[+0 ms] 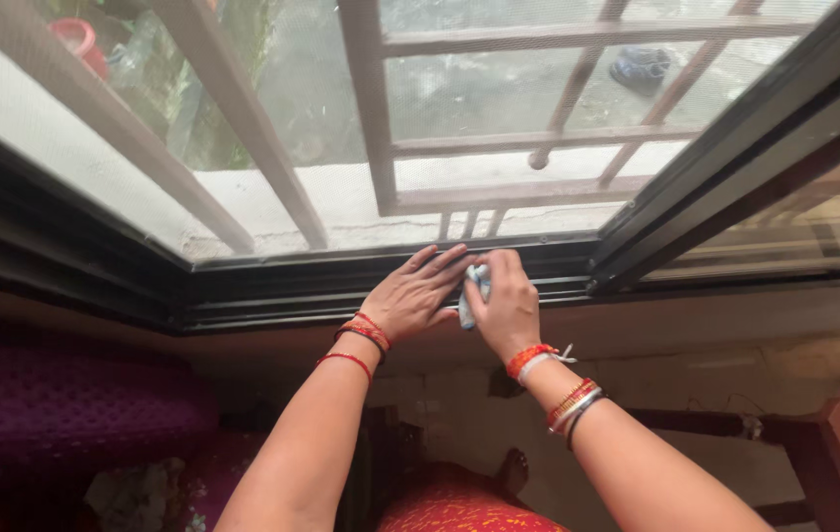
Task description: The person cleans a window screen and frame using a cloth and a spray bottle. They wipe the screen mesh and the metal frame, then spray the cloth with liquid and continue wiping the frame and screen.
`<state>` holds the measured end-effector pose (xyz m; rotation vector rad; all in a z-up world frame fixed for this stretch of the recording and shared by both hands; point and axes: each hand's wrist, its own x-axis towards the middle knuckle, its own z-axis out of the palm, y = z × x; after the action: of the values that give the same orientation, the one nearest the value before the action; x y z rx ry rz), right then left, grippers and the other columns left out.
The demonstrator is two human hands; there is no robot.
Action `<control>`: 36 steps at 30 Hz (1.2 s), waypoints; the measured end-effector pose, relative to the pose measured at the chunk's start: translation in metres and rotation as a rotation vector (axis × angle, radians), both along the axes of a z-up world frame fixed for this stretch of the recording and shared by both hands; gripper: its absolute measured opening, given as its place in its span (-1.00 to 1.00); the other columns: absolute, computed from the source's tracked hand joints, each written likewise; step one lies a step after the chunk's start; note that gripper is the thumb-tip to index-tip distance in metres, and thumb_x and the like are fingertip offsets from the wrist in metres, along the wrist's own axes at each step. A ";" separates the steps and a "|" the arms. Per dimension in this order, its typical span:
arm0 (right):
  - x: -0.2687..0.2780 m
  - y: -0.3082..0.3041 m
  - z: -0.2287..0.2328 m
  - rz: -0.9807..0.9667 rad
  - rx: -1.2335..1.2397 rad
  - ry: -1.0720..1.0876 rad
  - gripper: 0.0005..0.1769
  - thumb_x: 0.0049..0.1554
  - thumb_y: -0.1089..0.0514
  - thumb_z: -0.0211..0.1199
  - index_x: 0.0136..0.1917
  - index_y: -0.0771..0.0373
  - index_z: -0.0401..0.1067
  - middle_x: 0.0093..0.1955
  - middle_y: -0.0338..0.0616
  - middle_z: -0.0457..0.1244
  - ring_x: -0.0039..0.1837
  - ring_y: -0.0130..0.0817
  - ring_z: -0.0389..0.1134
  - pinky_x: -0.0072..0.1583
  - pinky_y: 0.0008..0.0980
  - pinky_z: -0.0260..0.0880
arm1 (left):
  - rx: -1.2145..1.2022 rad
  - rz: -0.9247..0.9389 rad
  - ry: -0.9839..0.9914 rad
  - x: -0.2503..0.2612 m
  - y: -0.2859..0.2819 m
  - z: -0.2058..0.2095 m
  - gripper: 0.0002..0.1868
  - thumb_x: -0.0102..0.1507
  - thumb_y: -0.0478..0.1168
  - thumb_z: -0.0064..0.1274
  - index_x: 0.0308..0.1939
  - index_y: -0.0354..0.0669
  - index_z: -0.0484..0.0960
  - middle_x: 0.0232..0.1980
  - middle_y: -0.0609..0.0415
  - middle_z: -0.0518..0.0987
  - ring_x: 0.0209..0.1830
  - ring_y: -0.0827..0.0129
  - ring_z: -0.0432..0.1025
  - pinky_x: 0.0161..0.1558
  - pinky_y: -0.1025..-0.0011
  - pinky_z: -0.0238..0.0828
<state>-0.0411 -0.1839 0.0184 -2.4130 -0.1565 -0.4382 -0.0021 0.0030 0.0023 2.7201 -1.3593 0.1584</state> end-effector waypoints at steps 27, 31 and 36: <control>-0.002 -0.028 0.016 -0.186 -0.438 0.067 -0.73 -0.04 0.09 0.39 -0.05 0.13 0.49 -0.01 -0.10 0.31 0.06 -0.06 0.39 0.09 -0.08 0.41 | -0.243 -0.052 -0.026 0.001 0.010 -0.016 0.04 0.30 0.39 -0.20 0.62 -0.24 -0.07 0.68 -0.04 0.00 0.70 0.13 -0.14 0.62 0.14 -0.24; 0.005 -0.024 0.013 -0.273 -0.518 0.091 -0.70 -0.01 0.04 0.37 -0.05 0.22 0.44 -0.05 -0.02 0.28 -0.06 -0.03 0.41 0.01 -0.08 0.42 | -0.257 -0.058 0.008 0.002 0.010 -0.018 0.06 0.28 0.40 -0.17 0.61 -0.24 -0.09 0.67 -0.04 0.00 0.69 0.12 -0.14 0.61 0.14 -0.24; 0.010 0.021 -0.001 -0.098 -0.522 0.067 -0.67 -0.06 0.11 0.36 -0.03 0.25 0.43 -0.04 0.02 0.27 -0.09 -0.02 0.42 -0.01 -0.12 0.46 | -0.277 -0.075 -0.016 0.006 0.011 -0.023 0.15 0.25 0.45 -0.15 0.61 -0.32 -0.12 0.69 -0.09 -0.03 0.70 0.10 -0.15 0.62 0.13 -0.24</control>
<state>-0.0316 -0.1628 0.0177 -2.9546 -0.1355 -0.3953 0.0035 0.0142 -0.0212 2.4419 -1.3297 0.3359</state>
